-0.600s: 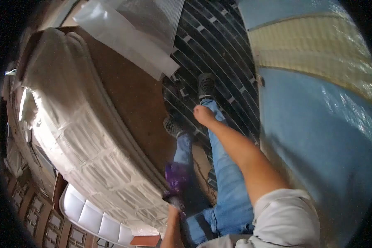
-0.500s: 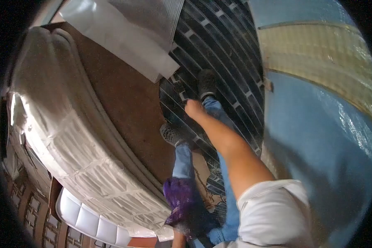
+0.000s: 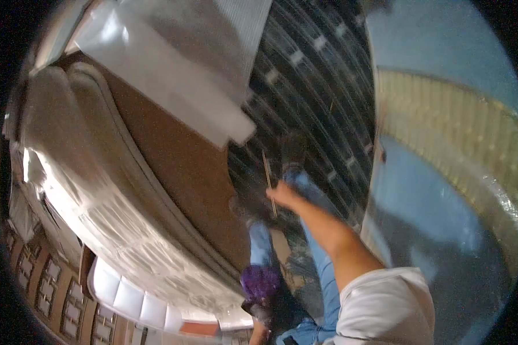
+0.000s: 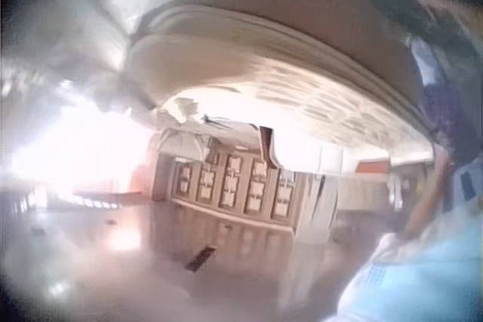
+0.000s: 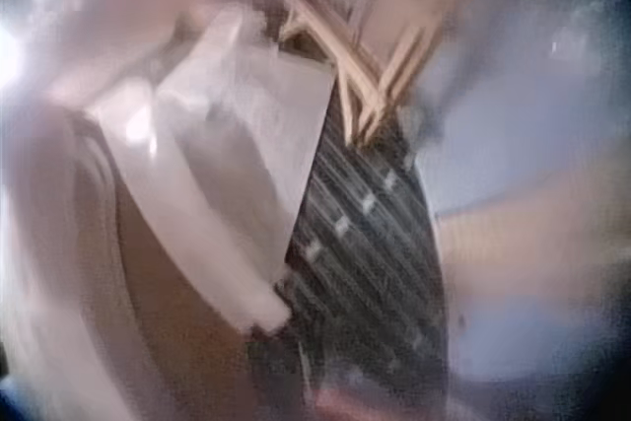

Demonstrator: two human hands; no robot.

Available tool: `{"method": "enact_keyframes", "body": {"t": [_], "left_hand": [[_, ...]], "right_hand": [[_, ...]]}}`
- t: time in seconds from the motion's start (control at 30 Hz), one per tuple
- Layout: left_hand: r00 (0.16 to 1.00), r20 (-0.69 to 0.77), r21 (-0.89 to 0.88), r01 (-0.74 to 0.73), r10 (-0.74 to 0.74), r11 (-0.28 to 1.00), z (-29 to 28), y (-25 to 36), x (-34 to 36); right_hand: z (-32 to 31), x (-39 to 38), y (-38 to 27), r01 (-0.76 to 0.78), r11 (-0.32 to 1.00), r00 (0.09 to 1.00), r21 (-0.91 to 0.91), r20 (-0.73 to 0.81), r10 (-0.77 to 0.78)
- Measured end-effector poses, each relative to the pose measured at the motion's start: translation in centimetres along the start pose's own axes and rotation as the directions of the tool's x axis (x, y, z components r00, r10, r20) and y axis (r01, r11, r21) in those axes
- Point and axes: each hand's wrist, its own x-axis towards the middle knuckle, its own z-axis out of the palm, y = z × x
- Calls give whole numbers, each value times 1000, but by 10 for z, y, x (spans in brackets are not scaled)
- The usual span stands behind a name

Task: The person prepares an underfloor heating element by cleaning the surface with a cloth, applying adhesive from a bottle, and pressing a component down by hand. They then use a utility knife to cut a strip of metallic tape and a sheet of white insulation material.

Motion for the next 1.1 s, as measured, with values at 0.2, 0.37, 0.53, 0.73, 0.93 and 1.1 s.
{"method": "enact_keyframes", "body": {"t": [0.2,0.37,0.53,0.73,0.93,1.1], "left_hand": [[962,-47,-140,-274,270,952,-78,124,-14],[996,-61,-809,-84,59,583,-218,333,-106],[938,-279,-798,-346,207,493,-317,342,-150],[835,-353,-721,-530,422,446,-415,348,-175],[712,-331,-609,-663,619,437,-554,413,-191],[659,-397,-542,-730,639,417,-689,454,-197]], "right_hand": [[-152,-176,-36,-84,809,982,582,186,-32],[-319,-296,-37,-20,802,999,597,-27,45],[-405,-400,-60,17,891,975,454,-205,86],[-384,-492,-76,-103,865,919,491,-286,272],[-272,-492,-41,-144,889,791,435,-489,367],[-223,-495,-157,-249,863,899,439,-226,375]]}}
